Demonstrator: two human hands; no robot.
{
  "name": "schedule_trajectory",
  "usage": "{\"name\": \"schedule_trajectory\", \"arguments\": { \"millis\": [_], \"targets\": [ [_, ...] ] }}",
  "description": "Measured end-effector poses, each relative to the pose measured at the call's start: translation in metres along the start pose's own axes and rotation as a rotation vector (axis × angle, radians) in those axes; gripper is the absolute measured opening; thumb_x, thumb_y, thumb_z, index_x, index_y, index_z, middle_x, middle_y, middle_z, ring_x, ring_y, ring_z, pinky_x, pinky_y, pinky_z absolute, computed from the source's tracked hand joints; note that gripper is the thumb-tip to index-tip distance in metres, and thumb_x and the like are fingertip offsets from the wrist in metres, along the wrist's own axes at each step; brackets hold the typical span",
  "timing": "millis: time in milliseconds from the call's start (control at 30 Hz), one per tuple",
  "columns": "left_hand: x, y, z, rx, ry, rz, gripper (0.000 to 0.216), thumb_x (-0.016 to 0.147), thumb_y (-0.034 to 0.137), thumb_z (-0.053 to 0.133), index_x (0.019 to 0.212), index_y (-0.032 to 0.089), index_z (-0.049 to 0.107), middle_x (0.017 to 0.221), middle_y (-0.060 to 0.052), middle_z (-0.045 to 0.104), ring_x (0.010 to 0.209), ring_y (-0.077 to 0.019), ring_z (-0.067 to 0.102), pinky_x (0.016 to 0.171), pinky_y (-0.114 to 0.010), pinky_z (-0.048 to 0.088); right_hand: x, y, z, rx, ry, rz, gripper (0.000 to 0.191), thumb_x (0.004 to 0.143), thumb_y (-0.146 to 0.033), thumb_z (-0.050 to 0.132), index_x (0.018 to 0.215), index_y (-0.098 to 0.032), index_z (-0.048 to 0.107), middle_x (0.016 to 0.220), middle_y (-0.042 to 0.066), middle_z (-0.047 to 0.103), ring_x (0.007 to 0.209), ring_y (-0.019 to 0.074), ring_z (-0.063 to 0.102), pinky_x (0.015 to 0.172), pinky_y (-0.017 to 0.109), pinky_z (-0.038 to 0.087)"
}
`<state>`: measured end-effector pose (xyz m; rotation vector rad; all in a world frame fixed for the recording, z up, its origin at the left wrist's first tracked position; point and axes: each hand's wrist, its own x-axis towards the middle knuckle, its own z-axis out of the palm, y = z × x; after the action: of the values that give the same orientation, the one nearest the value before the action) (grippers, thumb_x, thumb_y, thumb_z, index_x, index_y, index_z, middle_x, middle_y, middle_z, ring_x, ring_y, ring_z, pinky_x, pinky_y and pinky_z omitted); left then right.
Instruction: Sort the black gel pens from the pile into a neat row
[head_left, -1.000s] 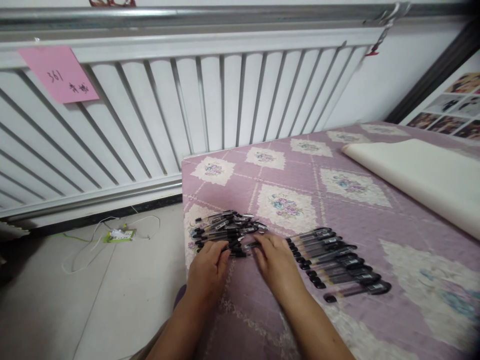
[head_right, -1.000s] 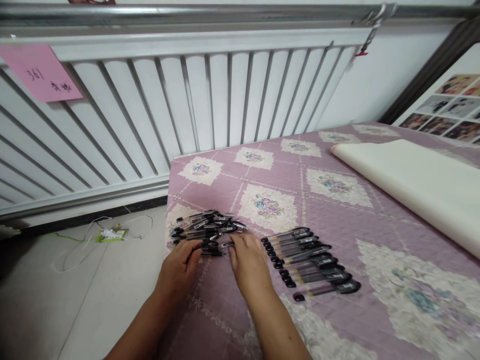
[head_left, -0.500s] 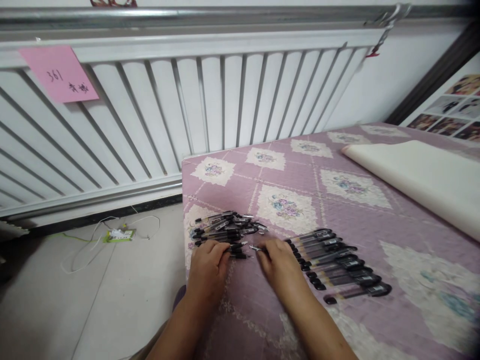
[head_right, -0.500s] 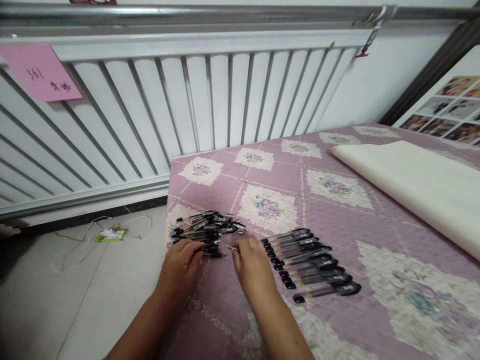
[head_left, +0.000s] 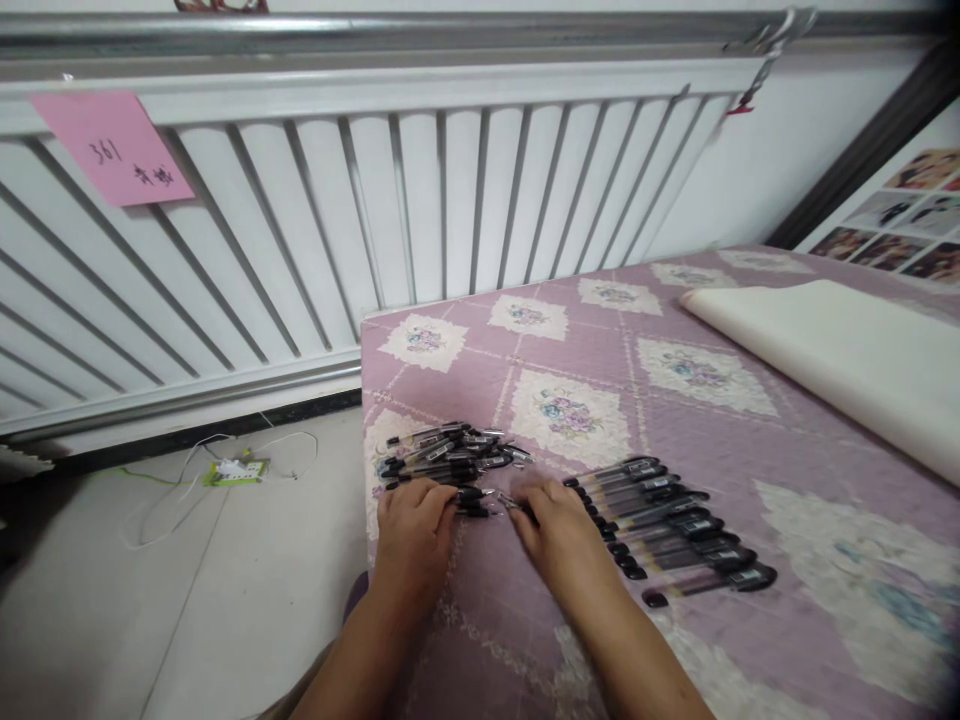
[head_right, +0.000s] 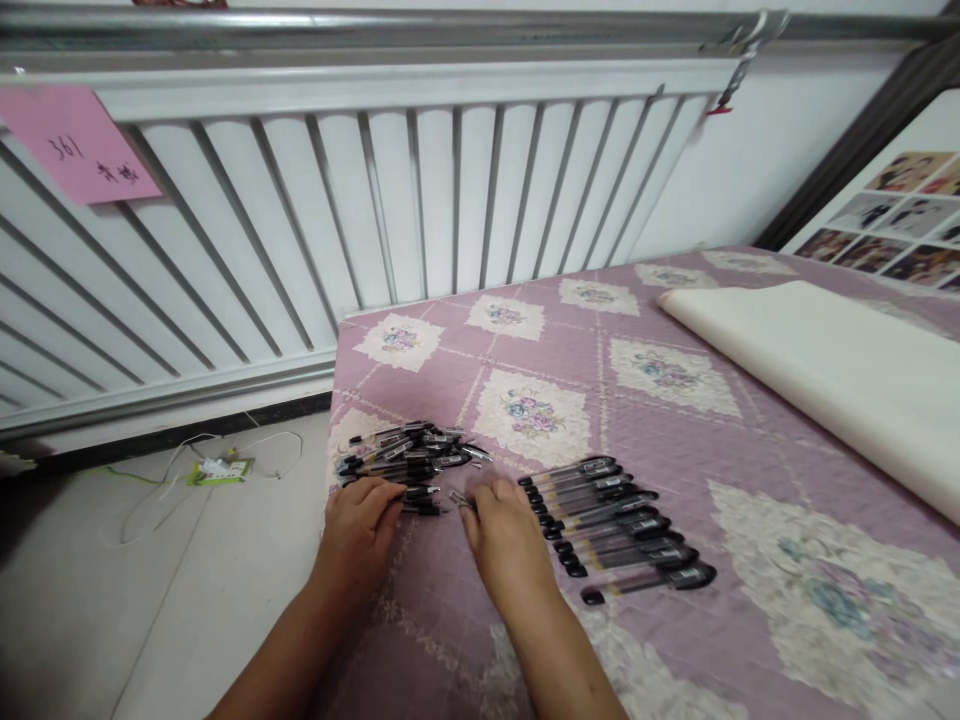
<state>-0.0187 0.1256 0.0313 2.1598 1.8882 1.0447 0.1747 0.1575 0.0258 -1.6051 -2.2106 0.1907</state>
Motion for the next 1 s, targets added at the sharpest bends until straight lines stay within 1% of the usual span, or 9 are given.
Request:
{"name": "schedule_trajectory", "arguments": {
  "millis": [67, 167, 300, 400, 500, 633, 733, 900, 1000],
  "targets": [
    [0.000, -0.001, 0.000, 0.008, 0.001, -0.002, 0.021, 0.086, 0.011, 0.054, 0.100, 0.024, 0.063, 0.100, -0.003, 0.067, 0.096, -0.0238, 0.060, 0.088, -0.044, 0.037, 0.000, 0.001, -0.003, 0.124, 0.008, 0.038, 0.014, 0.085, -0.022, 0.052, 0.088, -0.018, 0.065, 0.087, 0.010, 0.066, 0.087, 0.0270, 0.060, 0.080, 0.038, 0.046],
    [0.000, -0.001, 0.000, 0.005, -0.010, -0.009, 0.022, 0.088, 0.011, 0.052, 0.101, 0.024, 0.063, 0.102, -0.004, 0.067, 0.097, -0.0241, 0.060, 0.089, -0.045, 0.036, 0.001, 0.000, -0.009, 0.409, -0.004, 0.124, 0.019, 0.086, -0.029, 0.049, 0.093, -0.019, 0.063, 0.088, 0.008, 0.069, 0.084, 0.0240, 0.063, 0.078, 0.035, 0.046],
    [0.000, -0.001, 0.000, 0.007, -0.013, -0.014, 0.021, 0.089, 0.012, 0.051, 0.101, 0.024, 0.062, 0.102, -0.004, 0.068, 0.097, -0.0244, 0.060, 0.090, -0.047, 0.035, 0.002, -0.002, -0.016, 0.810, -0.015, 0.273, 0.024, 0.082, -0.038, 0.055, 0.095, -0.020, 0.064, 0.091, 0.005, 0.069, 0.083, 0.0207, 0.062, 0.073, 0.030, 0.047],
    [0.000, -0.001, 0.000, 0.009, -0.016, -0.018, 0.020, 0.089, 0.012, 0.051, 0.101, 0.024, 0.062, 0.102, -0.004, 0.068, 0.098, -0.0245, 0.060, 0.090, -0.047, 0.033, 0.001, -0.003, -0.020, 0.970, -0.015, 0.385, 0.027, 0.078, -0.041, 0.060, 0.093, -0.020, 0.065, 0.086, 0.003, 0.068, 0.076, 0.0180, 0.060, 0.065, 0.026, 0.045],
    [0.000, -0.001, 0.000, 0.012, -0.017, -0.019, 0.020, 0.089, 0.012, 0.052, 0.101, 0.024, 0.063, 0.102, -0.004, 0.068, 0.097, -0.0245, 0.060, 0.090, -0.047, 0.032, 0.001, -0.004, -0.022, 1.016, -0.030, 0.424, 0.024, 0.076, -0.040, 0.063, 0.090, -0.021, 0.066, 0.078, 0.000, 0.066, 0.068, 0.0154, 0.057, 0.060, 0.024, 0.042],
    [0.001, -0.001, 0.000, 0.007, -0.039, 0.009, 0.020, 0.088, 0.011, 0.053, 0.100, 0.024, 0.063, 0.101, -0.004, 0.068, 0.096, -0.0236, 0.060, 0.088, -0.045, 0.033, 0.001, -0.008, -0.021, 1.007, -0.063, 0.396, 0.023, 0.074, -0.038, 0.064, 0.089, -0.021, 0.067, 0.077, -0.001, 0.066, 0.067, 0.0158, 0.057, 0.060, 0.025, 0.043],
    [0.001, 0.001, 0.001, 0.004, -0.074, 0.039, 0.022, 0.086, 0.010, 0.056, 0.100, 0.025, 0.065, 0.097, -0.002, 0.069, 0.093, -0.0227, 0.060, 0.086, -0.043, 0.034, 0.001, -0.009, -0.019, 0.954, -0.108, 0.331, 0.023, 0.074, -0.036, 0.063, 0.090, -0.021, 0.068, 0.082, 0.001, 0.069, 0.073, 0.0182, 0.060, 0.066, 0.028, 0.046],
    [-0.002, 0.006, 0.003, 0.002, -0.131, 0.079, 0.027, 0.084, 0.007, 0.057, 0.101, 0.026, 0.065, 0.097, -0.001, 0.069, 0.092, -0.0213, 0.060, 0.088, -0.042, 0.033, 0.001, -0.013, -0.016, 0.901, -0.202, 0.197, 0.022, 0.076, -0.031, 0.060, 0.094, -0.022, 0.068, 0.094, 0.004, 0.071, 0.090, 0.0217, 0.063, 0.083, 0.034, 0.047],
    [-0.002, 0.007, 0.002, 0.020, -0.145, 0.073, 0.026, 0.084, 0.008, 0.057, 0.103, 0.025, 0.064, 0.100, -0.001, 0.069, 0.093, -0.0209, 0.059, 0.090, -0.042, 0.033, 0.000, -0.014, -0.016, 0.870, -0.203, 0.175, 0.022, 0.077, -0.031, 0.059, 0.095, -0.022, 0.069, 0.096, 0.005, 0.071, 0.092, 0.0221, 0.063, 0.086, 0.035, 0.047]
  ]
}}
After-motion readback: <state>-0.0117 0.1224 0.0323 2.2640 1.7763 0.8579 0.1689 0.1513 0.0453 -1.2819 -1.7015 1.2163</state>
